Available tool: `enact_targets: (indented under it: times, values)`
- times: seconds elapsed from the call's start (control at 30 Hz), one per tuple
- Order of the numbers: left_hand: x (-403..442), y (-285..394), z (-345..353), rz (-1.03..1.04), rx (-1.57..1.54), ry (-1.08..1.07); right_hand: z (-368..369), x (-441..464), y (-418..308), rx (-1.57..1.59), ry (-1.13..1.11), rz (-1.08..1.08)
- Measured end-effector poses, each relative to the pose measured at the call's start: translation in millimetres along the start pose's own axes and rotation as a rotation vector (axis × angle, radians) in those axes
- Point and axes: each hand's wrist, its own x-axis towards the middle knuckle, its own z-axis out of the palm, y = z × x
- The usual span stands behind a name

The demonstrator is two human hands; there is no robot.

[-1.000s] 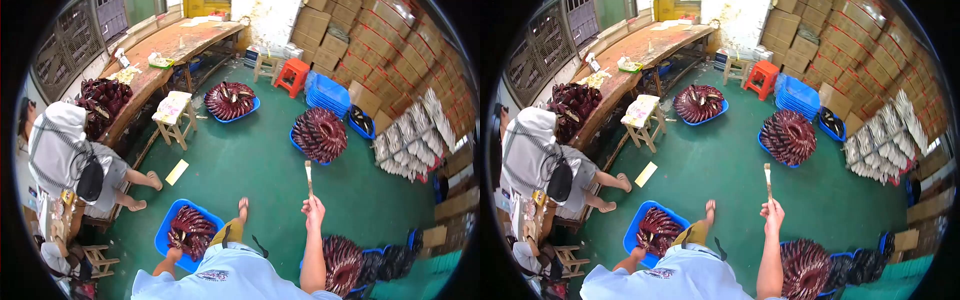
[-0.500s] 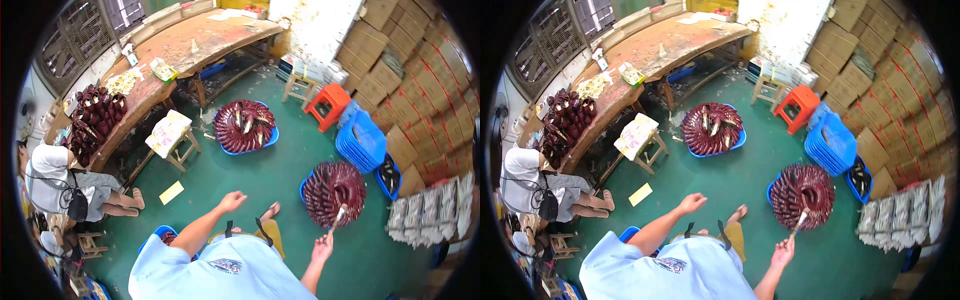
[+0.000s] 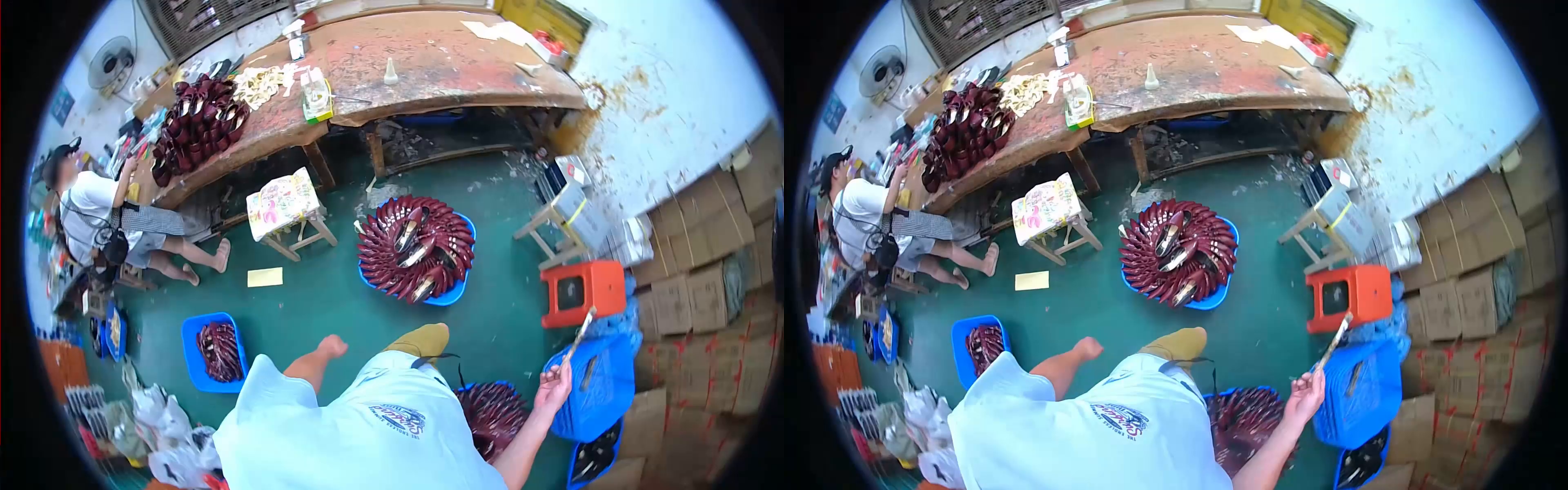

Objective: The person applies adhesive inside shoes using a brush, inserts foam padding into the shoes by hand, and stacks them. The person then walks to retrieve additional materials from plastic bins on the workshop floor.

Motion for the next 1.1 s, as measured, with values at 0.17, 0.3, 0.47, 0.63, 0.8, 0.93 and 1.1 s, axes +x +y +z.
enact_targets:
  times: [0.17, 0.3, 0.47, 0.63, 0.8, 0.93, 1.1]
  values:
    - [63, 107, 11, -0.175, -0.24, -0.116, 76, 201, -46, -0.062, -0.097, 0.04]
    - [138, 280, -36, -0.009, -0.209, -0.071, 120, 326, -74, -0.038, -0.171, 0.112]
    - [187, 546, -185, 0.506, -0.995, 0.019, 190, 465, -116, -0.12, -0.192, 0.137]
    - [152, 706, -314, 0.684, -1.117, 0.055, 291, 624, -128, -0.345, -0.095, 0.138]
    - [235, 796, -401, 0.584, -0.985, 0.341, 397, 832, -87, -0.597, -0.096, 0.107]
    - [350, 902, -511, 0.544, -0.656, 0.754, 465, 1031, -18, -0.724, -0.043, 0.112]
    - [534, 1052, -648, 0.696, -0.015, 1.17, 517, 1235, 84, -0.9, 0.132, 0.13]
